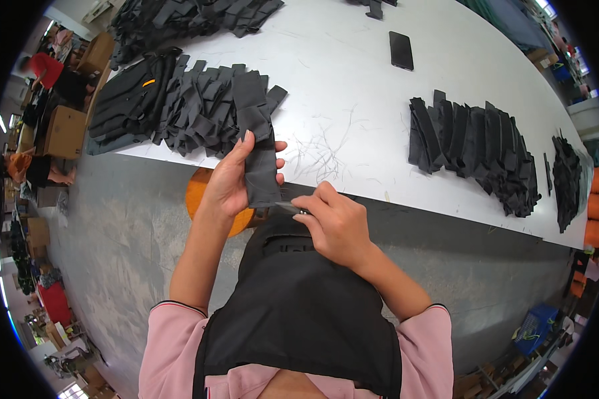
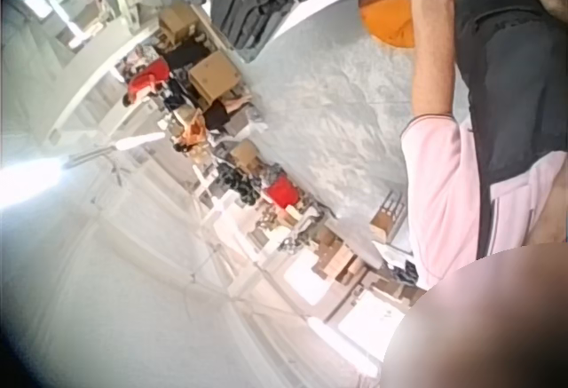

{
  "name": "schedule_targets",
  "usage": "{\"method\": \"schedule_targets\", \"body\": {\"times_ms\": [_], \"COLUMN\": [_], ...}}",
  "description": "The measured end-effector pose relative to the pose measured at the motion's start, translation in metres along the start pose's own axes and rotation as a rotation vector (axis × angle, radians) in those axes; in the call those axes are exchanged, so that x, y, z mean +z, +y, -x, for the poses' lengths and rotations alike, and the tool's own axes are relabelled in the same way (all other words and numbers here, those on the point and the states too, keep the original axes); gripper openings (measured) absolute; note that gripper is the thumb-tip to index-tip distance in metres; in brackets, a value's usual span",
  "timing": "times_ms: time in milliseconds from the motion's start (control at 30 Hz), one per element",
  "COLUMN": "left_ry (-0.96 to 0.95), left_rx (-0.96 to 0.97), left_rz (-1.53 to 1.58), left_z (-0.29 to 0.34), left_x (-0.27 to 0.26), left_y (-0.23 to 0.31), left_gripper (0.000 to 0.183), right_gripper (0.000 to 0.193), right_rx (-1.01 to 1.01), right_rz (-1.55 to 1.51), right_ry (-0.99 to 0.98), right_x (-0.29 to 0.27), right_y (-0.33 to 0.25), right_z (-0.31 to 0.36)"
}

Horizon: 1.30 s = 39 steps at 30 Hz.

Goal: Trimming loose threads from fabric components and a backpack using specialized thread snips.

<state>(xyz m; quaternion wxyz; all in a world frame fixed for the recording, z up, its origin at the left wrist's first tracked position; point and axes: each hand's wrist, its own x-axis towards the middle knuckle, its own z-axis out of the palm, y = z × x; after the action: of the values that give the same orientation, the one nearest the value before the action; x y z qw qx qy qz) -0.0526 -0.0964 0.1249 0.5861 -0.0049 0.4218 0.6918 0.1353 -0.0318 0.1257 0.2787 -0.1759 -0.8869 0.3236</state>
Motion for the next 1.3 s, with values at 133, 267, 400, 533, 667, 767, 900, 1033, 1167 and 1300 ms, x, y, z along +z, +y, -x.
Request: {"method": "schedule_targets", "body": {"times_ms": [133,267,400,533,667,767,900,1033,1167,1300], "left_ry": [-0.006,-0.019,0.032,0.056,0.088,0.061,-0.034,-0.064,-0.077,-0.088], "left_rx": [-0.027,0.009,0.094,0.161,0.192,0.139,0.013,-0.075,-0.075,-0.024], "left_rz": [0.122,0.205,0.113,0.007,-0.024,0.019,0.173,0.256,0.256,0.207], "left_z": [-0.005,-0.004,0.003,0.007,0.009,0.006,0.002,-0.001,-0.003,-0.004], "left_x": [-0.008,-0.007,0.007,0.014,0.016,0.010,0.001,-0.001,-0.003,-0.002], "left_y": [-0.001,-0.004,-0.004,-0.001,0.000,0.000,-0.002,-0.002,0.000,0.002], "left_gripper": [0.045,0.033,0.031,0.030,0.034,0.037,0.045,0.049,0.050,0.050], "right_gripper": [0.026,0.028,0.026,0.023,0.022,0.021,0.022,0.022,0.020,0.019], "right_rx": [0.105,0.135,-0.025,-0.016,-0.006,-0.029,-0.073,-0.019,0.098,0.078], "right_rz": [-0.101,-0.138,0.068,0.109,0.125,0.138,0.160,0.026,-0.088,-0.064], "right_ry": [0.089,0.097,0.070,0.013,-0.007,-0.025,-0.017,0.012,0.032,0.044], "right_x": [0.000,0.003,0.004,0.002,0.001,-0.001,-0.001,0.001,-0.001,0.004], "right_y": [-0.005,-0.008,-0.010,-0.012,-0.015,-0.015,-0.014,-0.007,-0.009,-0.010], "right_z": [0.006,0.005,-0.003,-0.005,-0.007,-0.008,-0.007,-0.005,-0.002,-0.008]}}
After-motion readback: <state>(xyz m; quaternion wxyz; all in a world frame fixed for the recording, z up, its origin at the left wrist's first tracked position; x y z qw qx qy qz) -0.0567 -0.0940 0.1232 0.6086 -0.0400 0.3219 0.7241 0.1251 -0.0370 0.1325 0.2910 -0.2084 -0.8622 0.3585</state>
